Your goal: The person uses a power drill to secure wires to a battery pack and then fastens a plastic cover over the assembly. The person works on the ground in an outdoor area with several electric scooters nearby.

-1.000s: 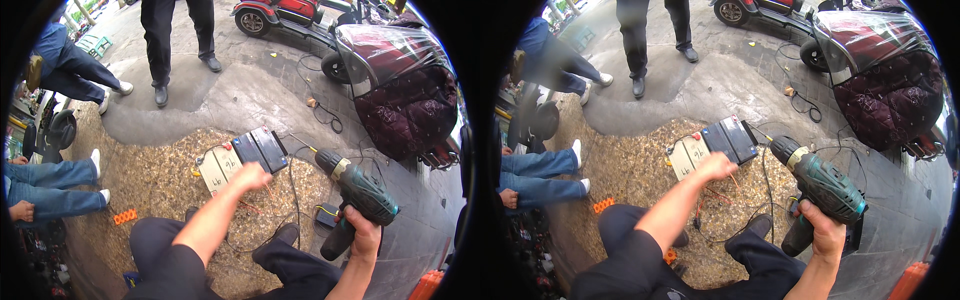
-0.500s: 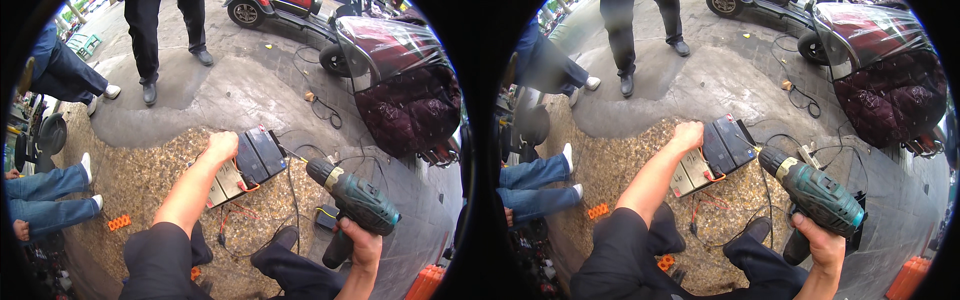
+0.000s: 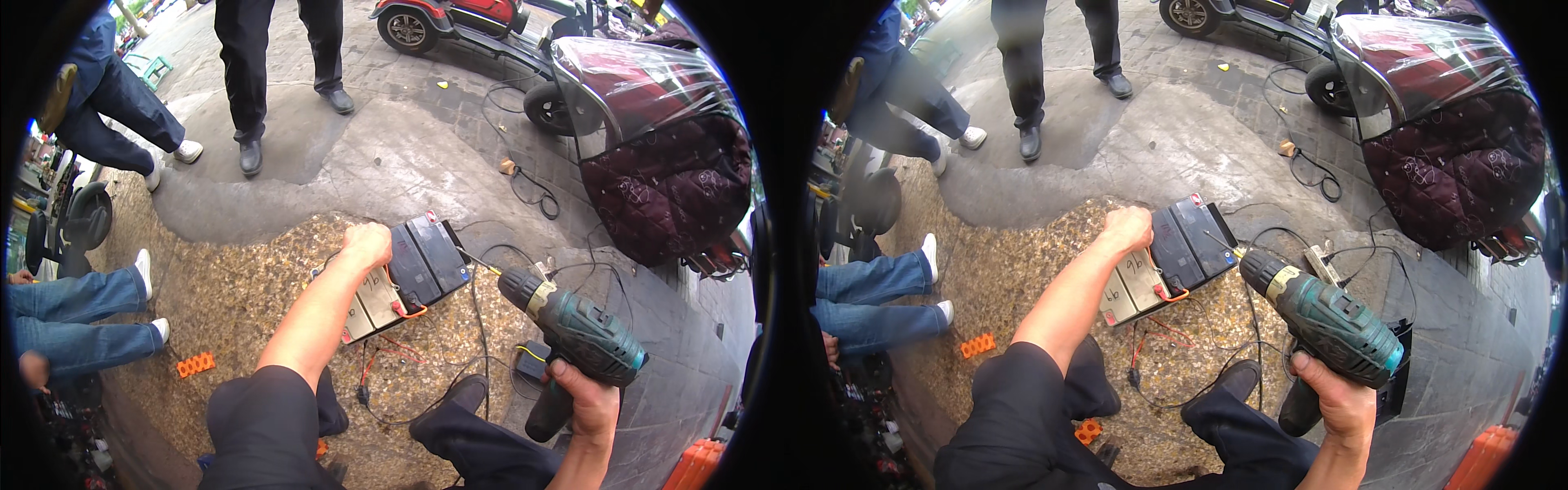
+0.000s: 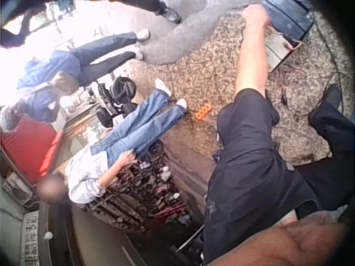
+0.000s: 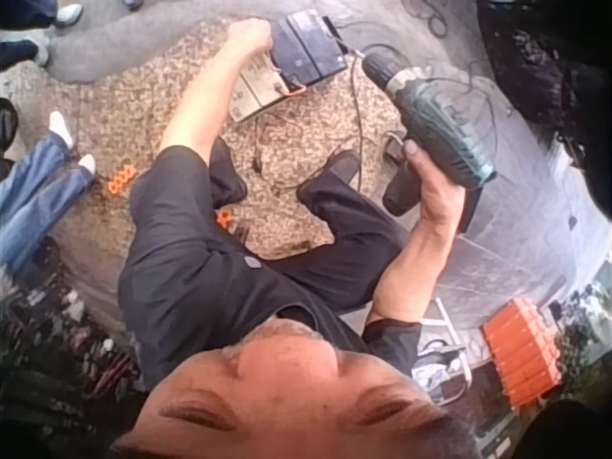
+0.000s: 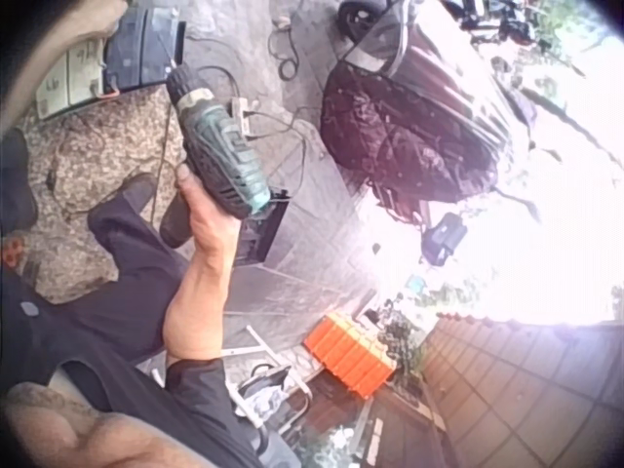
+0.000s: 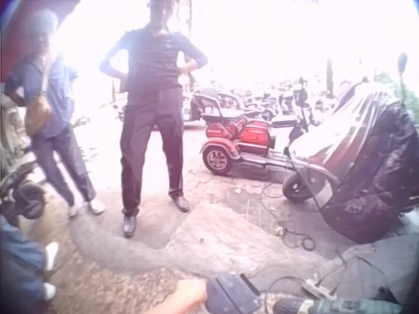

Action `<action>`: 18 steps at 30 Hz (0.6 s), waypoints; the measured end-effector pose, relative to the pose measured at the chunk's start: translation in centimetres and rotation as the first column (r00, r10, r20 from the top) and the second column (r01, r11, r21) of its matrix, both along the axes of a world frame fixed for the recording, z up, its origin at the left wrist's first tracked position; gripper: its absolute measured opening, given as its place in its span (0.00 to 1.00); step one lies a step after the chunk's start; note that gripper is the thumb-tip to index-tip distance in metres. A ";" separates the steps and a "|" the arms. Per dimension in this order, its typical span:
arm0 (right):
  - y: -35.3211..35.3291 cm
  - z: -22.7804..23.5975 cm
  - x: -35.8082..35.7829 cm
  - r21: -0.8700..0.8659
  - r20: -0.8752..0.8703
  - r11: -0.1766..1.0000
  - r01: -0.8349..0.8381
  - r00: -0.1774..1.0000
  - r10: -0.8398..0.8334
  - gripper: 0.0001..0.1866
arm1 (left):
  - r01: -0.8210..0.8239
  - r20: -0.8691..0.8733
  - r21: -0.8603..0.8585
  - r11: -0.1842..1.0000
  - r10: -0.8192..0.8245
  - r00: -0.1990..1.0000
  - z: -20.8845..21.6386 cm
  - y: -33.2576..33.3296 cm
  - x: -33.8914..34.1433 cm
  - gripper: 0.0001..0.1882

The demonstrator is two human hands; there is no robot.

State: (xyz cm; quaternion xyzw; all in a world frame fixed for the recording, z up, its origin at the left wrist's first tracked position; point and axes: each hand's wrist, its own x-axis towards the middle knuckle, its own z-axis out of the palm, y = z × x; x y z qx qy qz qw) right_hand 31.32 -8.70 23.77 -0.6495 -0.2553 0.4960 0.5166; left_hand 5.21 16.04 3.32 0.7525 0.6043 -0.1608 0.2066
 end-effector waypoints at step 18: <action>1.1 0.3 -3.2 0.052 -0.100 0.980 -0.190 0.976 0.194 0.14 | -0.143 0.686 -0.727 0.671 0.719 -0.114 9.7 -5.2 -5.0 0.07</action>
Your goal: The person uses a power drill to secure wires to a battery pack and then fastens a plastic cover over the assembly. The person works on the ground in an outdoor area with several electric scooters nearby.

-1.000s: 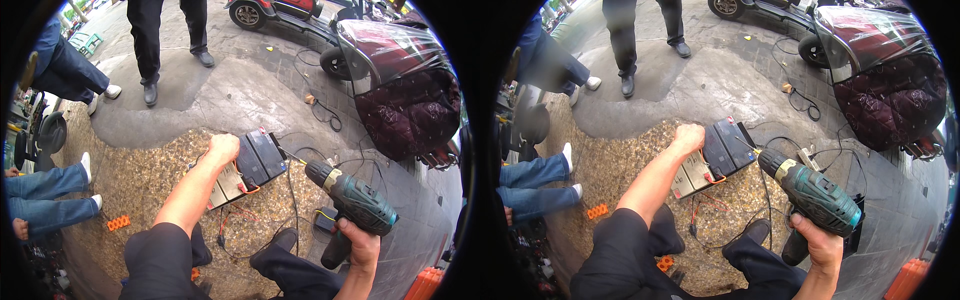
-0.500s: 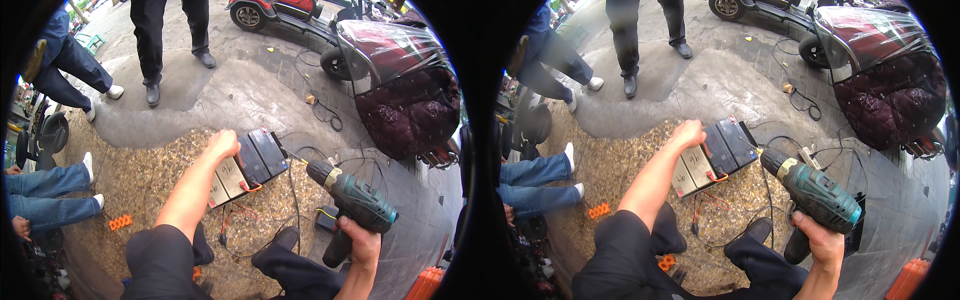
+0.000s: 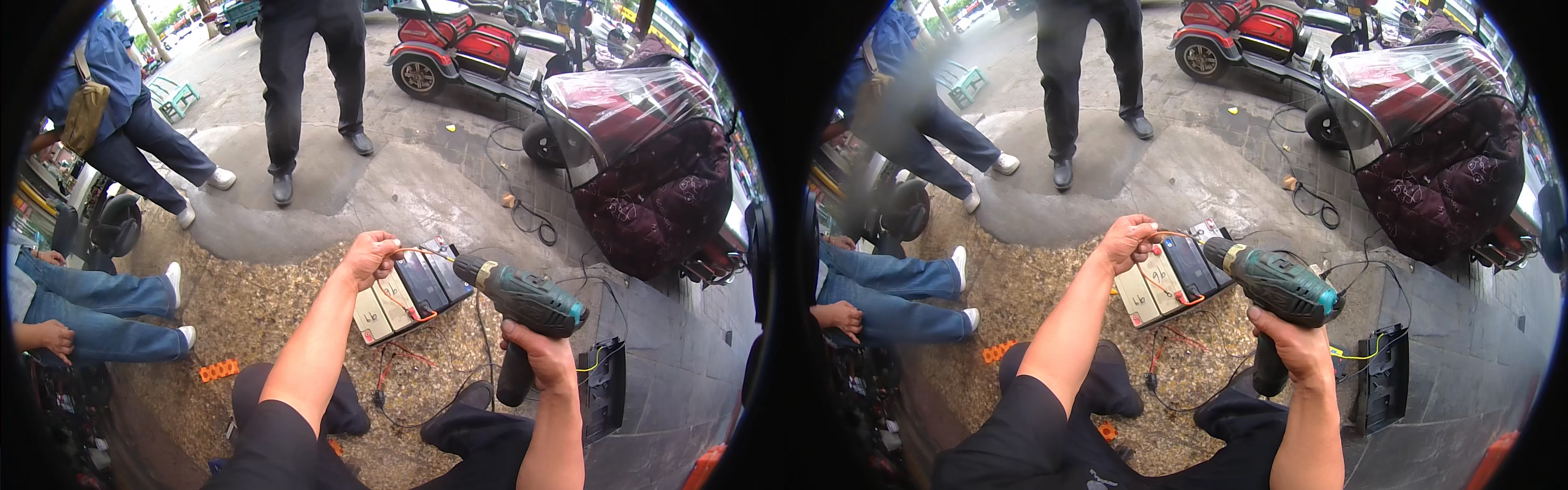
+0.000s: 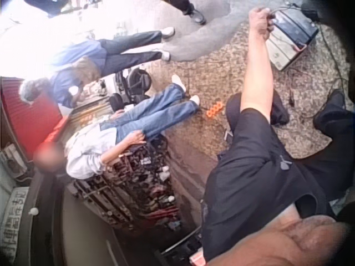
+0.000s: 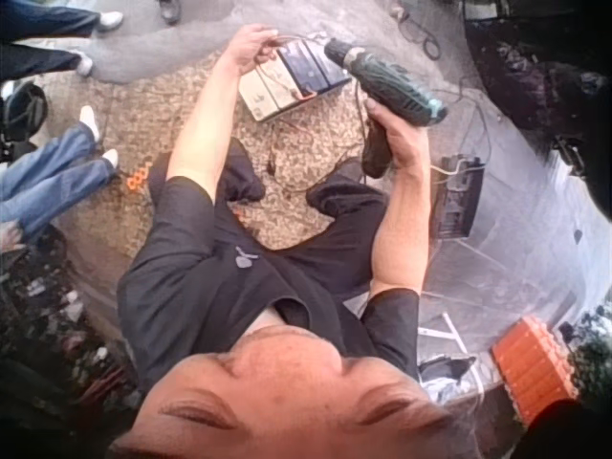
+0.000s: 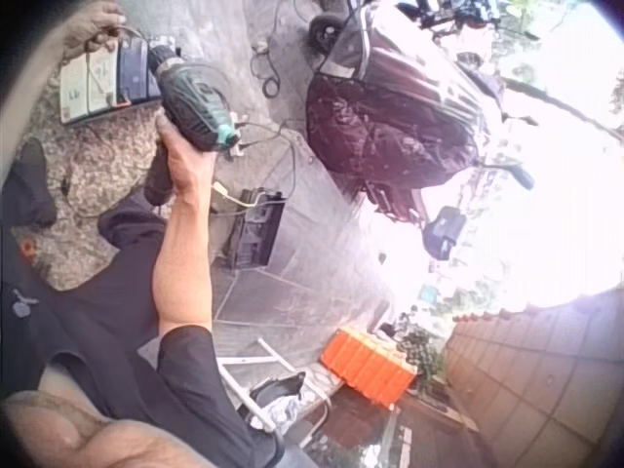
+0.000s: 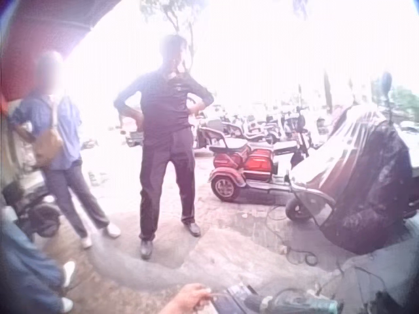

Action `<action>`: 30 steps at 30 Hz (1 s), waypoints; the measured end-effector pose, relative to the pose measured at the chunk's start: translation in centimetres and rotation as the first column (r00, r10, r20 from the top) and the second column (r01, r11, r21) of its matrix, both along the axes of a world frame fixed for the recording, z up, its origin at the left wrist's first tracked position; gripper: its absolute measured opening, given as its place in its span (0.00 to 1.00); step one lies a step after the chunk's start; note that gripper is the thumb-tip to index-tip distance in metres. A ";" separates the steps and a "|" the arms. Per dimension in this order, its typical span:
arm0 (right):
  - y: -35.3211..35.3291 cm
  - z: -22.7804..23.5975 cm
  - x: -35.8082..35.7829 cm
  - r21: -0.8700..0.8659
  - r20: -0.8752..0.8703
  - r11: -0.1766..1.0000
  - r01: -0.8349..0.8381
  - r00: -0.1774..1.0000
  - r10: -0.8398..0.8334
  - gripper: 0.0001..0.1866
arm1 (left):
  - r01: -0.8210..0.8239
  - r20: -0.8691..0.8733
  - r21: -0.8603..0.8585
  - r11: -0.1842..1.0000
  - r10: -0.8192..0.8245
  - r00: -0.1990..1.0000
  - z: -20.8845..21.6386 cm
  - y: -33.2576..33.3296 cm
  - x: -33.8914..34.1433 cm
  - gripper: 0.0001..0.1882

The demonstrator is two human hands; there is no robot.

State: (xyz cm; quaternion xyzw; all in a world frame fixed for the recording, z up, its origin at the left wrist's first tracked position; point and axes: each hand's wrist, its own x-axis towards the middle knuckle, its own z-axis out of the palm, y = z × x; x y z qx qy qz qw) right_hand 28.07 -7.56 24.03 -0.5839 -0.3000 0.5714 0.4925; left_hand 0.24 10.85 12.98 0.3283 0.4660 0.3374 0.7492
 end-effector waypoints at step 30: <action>0.1 1.3 -2.9 0.061 -0.196 0.995 -0.080 0.977 0.090 0.16 | -0.130 0.137 0.138 0.982 0.111 0.984 7.8 -2.7 -3.1 0.04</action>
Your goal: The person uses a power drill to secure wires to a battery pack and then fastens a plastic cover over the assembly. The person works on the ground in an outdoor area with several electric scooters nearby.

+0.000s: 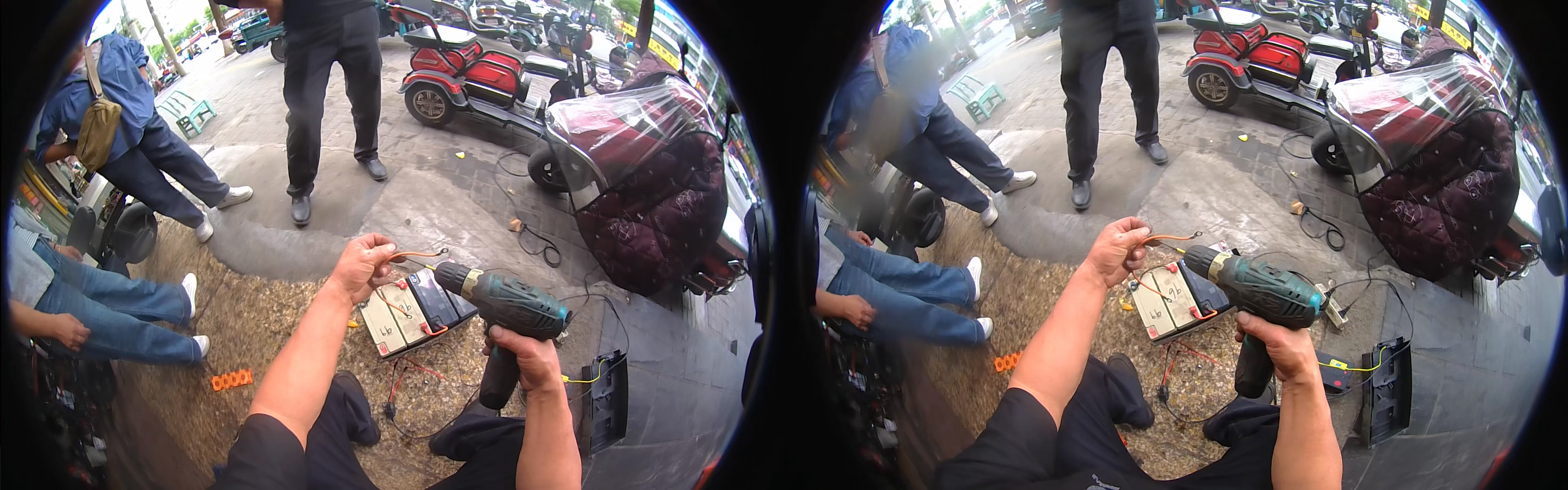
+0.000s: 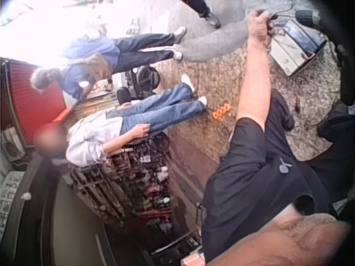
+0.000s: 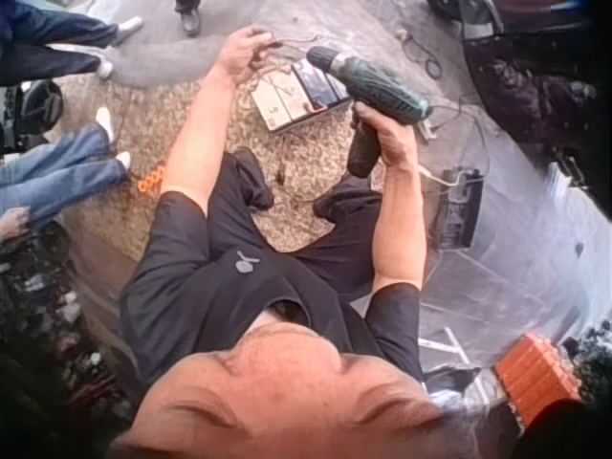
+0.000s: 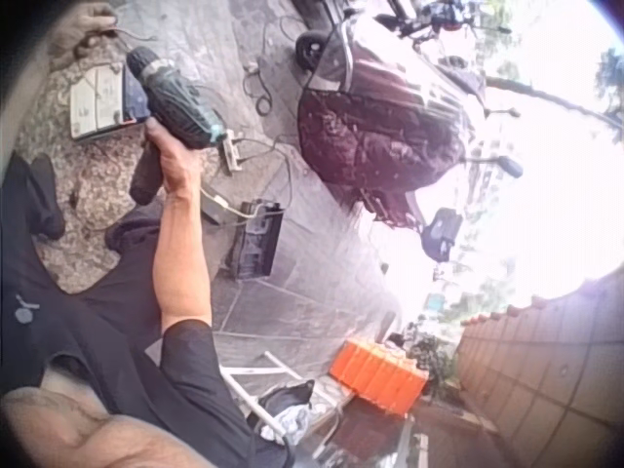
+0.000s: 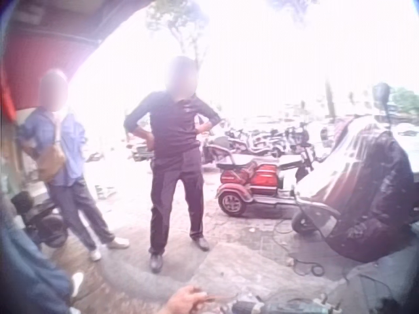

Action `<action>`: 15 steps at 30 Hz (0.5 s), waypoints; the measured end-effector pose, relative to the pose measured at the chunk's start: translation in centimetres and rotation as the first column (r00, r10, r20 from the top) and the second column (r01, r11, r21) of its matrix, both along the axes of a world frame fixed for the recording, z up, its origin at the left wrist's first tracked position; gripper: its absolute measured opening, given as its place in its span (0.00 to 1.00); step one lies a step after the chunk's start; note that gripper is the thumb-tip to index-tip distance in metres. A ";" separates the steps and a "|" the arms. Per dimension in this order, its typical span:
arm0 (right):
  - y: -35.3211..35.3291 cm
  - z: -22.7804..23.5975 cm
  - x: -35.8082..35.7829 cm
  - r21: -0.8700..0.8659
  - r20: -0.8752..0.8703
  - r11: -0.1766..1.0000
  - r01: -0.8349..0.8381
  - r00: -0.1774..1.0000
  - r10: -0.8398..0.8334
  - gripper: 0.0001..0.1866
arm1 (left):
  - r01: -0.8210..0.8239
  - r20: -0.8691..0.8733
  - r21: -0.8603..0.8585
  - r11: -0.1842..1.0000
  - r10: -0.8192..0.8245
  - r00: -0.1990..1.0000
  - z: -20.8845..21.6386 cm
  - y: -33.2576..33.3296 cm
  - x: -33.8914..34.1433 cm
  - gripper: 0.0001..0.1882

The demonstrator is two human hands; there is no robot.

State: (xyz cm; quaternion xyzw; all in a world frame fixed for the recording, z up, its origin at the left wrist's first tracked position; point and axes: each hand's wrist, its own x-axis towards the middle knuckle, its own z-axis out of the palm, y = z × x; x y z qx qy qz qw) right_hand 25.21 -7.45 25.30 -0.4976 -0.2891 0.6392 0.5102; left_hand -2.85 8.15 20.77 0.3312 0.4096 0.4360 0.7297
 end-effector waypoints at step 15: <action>0.4 -0.7 0.3 -0.083 -0.162 0.997 0.005 0.987 -0.018 0.21 | 0.017 0.023 -0.005 1.000 -0.017 1.000 1.7 0.2 -0.5 0.06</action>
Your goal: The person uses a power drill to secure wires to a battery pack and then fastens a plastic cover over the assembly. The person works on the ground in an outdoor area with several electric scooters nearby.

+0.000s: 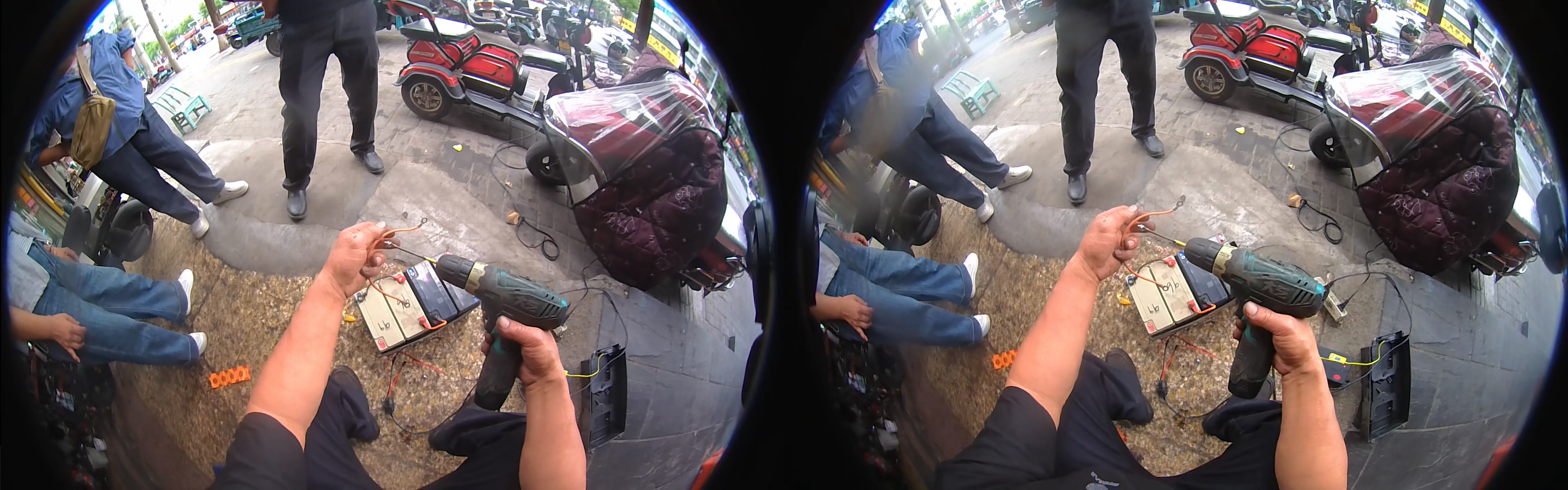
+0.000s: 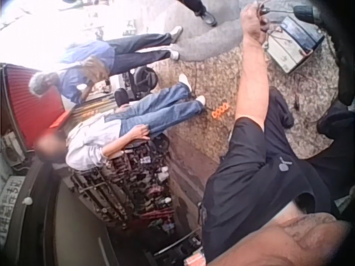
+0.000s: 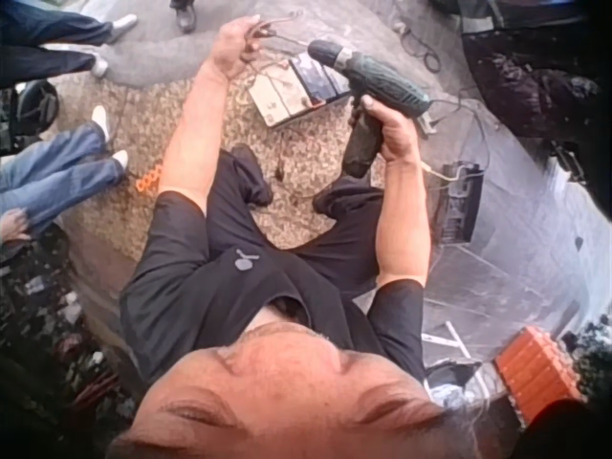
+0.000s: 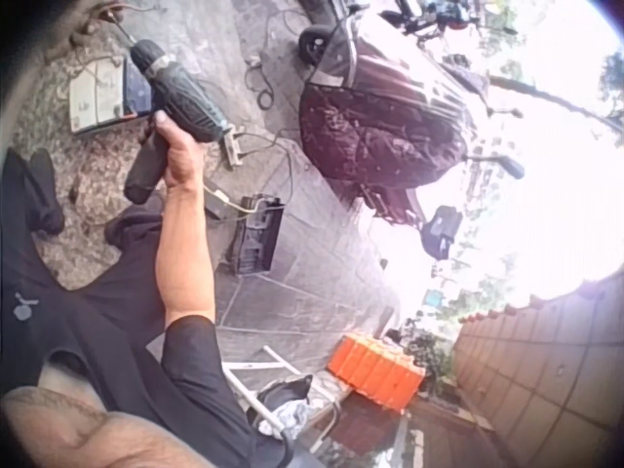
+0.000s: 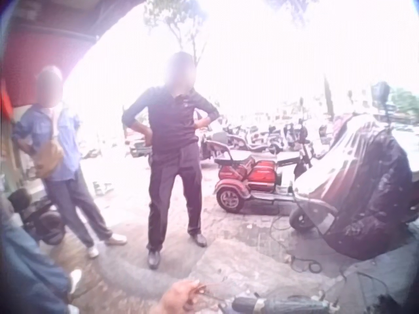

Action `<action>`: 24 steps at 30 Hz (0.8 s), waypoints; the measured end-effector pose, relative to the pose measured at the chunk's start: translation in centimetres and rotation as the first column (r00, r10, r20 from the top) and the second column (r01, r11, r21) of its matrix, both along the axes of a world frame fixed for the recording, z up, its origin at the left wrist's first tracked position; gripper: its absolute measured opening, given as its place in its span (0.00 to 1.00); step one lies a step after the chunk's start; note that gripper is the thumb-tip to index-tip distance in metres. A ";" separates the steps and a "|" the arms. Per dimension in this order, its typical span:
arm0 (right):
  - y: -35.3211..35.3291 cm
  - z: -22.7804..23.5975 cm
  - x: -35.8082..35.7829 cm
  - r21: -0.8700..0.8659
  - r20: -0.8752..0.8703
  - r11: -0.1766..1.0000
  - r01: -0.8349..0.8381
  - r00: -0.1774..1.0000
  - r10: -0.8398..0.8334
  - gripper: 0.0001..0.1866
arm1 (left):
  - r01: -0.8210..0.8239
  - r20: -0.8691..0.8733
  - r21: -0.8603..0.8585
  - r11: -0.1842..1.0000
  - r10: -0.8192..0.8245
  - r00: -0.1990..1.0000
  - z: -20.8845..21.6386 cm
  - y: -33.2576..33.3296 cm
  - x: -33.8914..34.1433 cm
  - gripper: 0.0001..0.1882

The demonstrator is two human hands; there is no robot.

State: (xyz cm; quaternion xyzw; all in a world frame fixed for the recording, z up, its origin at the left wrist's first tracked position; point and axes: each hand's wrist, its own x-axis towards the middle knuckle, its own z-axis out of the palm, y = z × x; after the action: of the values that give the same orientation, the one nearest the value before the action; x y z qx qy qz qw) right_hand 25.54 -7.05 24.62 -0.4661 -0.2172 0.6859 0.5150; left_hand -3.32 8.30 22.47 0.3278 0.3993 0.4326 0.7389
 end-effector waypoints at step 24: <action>-0.7 -0.5 0.5 0.010 0.241 0.996 -0.091 0.967 0.086 0.16 | -0.467 -0.128 0.148 0.872 0.485 0.865 -0.2 1.5 -2.8 0.04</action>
State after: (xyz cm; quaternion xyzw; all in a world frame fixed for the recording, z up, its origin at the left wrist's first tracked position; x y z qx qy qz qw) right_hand 26.05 -7.72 24.17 -0.5301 -0.3056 0.6444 0.4586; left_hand -6.16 9.79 22.30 0.2936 0.5012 0.5953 0.5551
